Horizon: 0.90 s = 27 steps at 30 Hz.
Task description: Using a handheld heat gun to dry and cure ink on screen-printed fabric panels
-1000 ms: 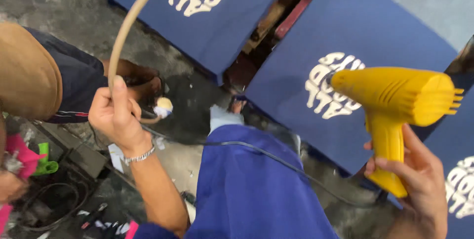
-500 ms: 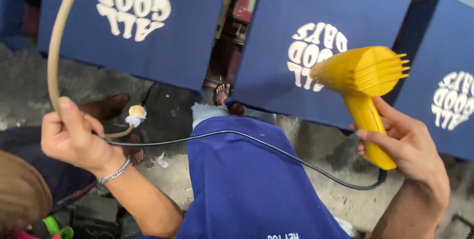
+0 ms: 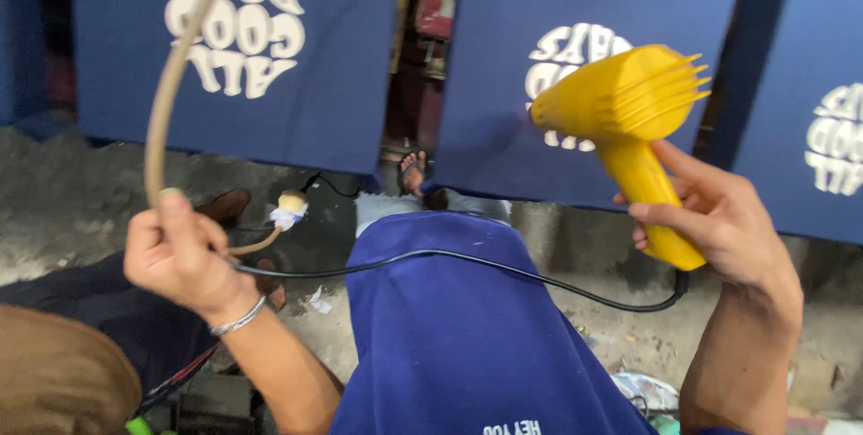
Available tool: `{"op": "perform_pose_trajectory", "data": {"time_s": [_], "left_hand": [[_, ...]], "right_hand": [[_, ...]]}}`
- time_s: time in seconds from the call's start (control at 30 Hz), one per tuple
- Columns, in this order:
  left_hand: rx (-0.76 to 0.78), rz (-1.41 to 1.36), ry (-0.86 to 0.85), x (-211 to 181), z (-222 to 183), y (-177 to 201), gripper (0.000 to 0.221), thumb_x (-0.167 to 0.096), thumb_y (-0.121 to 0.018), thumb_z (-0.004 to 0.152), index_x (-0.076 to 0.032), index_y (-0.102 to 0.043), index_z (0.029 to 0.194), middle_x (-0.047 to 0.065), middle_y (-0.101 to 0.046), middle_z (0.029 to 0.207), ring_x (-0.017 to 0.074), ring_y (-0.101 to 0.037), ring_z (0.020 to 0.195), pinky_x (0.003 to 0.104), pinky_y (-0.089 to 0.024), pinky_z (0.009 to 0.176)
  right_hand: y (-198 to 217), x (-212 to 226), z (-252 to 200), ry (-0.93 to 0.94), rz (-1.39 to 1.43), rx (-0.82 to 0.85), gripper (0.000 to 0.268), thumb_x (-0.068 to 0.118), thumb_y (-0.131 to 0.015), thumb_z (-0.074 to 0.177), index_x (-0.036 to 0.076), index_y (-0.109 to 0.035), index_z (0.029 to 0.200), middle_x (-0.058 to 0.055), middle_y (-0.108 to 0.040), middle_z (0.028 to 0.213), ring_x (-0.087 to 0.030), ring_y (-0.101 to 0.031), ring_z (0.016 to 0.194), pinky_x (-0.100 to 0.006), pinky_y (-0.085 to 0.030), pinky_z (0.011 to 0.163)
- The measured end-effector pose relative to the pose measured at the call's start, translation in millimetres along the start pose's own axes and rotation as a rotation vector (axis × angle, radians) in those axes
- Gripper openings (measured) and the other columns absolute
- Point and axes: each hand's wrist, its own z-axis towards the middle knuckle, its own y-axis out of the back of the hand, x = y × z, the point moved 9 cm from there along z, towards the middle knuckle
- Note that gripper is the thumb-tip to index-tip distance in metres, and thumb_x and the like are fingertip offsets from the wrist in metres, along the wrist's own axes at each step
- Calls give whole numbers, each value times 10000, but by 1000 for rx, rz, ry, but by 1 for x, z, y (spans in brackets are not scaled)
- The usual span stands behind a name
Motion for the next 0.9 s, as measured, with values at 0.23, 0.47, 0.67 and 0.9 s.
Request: {"op": "perform_pose_trajectory", "data": {"time_s": [0.23, 0.47, 0.67, 0.9], "left_hand": [[-20, 80, -6, -18, 1, 5, 446, -247, -708, 1071, -102, -449, 738, 11, -367, 490, 91, -353, 441, 244, -376, 593], [-36, 56, 6, -10, 7, 12, 419, -221, -714, 1068, -87, -464, 760, 21, -368, 502, 92, -351, 436, 244, -343, 530], [-40, 64, -18, -3, 9, 18, 429, -225, -733, 1088, -91, -483, 767, 33, -401, 510, 104, -377, 446, 257, -350, 541], [15, 118, -23, 14, 12, 25, 513, -212, -662, 1226, -81, -387, 812, 62, -367, 547, 154, -393, 454, 307, -380, 572]], "right_hand": [[12, 9, -13, -118, -258, -144, 798, -124, -640, 854, 2, -458, 1621, -318, -661, 988, -362, -536, 647, -462, -511, 663], [3, 18, -6, 4, -166, -70, 791, -119, -623, 832, -30, -462, 1601, -326, -667, 1019, -333, -538, 632, -422, -529, 629], [1, 23, -7, -53, -228, -82, 704, -119, -661, 813, -54, -558, 1507, -297, -671, 941, -336, -533, 610, -436, -503, 594], [4, 26, -15, -29, -304, 33, 818, 30, -734, 777, 69, -525, 1566, -152, -747, 894, -229, -651, 587, -346, -605, 627]]}}
